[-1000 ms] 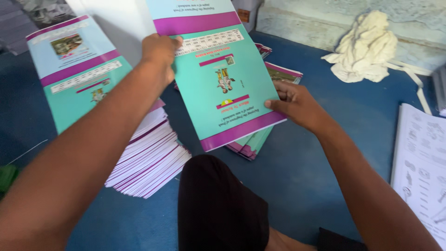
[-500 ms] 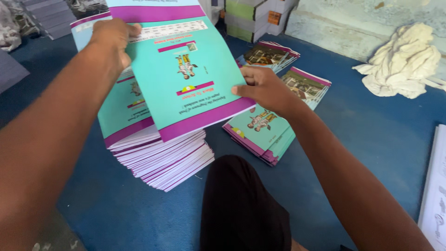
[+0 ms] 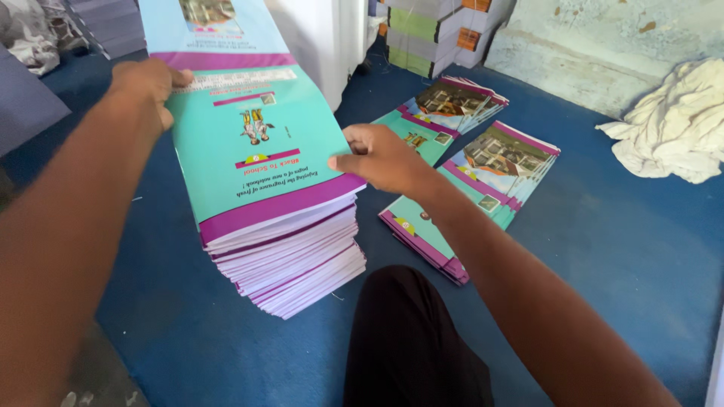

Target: The person sits on the floor and repeatedly picks up a booklet, opens it to check the interior pages, closes it, and places it on a growing stack. The person handles multiple identical booklets one at a time and continues stacking them.

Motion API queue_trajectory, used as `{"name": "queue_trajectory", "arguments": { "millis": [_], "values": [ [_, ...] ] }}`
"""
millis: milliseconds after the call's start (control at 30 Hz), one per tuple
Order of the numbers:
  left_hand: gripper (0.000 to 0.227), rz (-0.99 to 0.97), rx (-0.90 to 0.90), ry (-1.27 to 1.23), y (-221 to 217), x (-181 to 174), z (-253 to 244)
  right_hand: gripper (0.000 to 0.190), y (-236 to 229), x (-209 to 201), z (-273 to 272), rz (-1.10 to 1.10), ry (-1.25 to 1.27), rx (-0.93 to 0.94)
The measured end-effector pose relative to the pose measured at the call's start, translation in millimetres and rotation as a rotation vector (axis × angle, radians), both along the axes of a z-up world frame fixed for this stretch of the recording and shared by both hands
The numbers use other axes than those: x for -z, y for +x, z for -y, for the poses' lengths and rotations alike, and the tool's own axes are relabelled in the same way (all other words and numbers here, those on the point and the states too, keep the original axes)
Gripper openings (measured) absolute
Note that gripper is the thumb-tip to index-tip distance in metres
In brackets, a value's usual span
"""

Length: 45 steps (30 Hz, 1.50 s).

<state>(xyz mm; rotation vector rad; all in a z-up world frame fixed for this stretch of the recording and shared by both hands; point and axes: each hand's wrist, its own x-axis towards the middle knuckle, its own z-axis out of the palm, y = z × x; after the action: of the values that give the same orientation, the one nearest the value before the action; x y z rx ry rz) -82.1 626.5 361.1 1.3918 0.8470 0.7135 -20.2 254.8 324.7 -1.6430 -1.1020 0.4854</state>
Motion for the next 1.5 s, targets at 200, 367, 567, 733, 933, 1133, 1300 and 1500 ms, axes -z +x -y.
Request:
{"name": "queue_trajectory", "arguments": {
  "millis": [200,367,567,733,933,1133,1300,1500],
  "values": [
    [0.035,-0.259,-0.079,0.22,-8,16,3,0.03,2,18,-20,0.129,-0.123,0.086],
    [0.036,-0.298,-0.096,0.273,-15,36,11,0.039,-2,15,-14,0.06,-0.228,0.141],
    [0.038,-0.246,-0.112,0.295,-21,51,20,0.052,-8,15,-11,0.019,-0.239,0.2],
    [0.044,-0.253,-0.151,0.222,-24,45,25,0.053,-9,20,-10,0.032,-0.16,0.143],
    [0.04,-0.281,-0.183,0.213,-27,42,33,0.054,-9,23,-12,0.045,-0.15,0.164],
    [0.04,-0.291,-0.188,0.226,-26,46,29,0.056,-12,23,-13,0.03,-0.176,0.196],
    [0.045,-0.306,-0.204,0.319,-25,59,21,0.064,-13,22,-14,0.044,-0.173,0.185],
    [0.051,-0.4,-0.164,0.401,-17,74,2,0.063,-12,23,-12,0.032,-0.143,0.166]
  ]
}}
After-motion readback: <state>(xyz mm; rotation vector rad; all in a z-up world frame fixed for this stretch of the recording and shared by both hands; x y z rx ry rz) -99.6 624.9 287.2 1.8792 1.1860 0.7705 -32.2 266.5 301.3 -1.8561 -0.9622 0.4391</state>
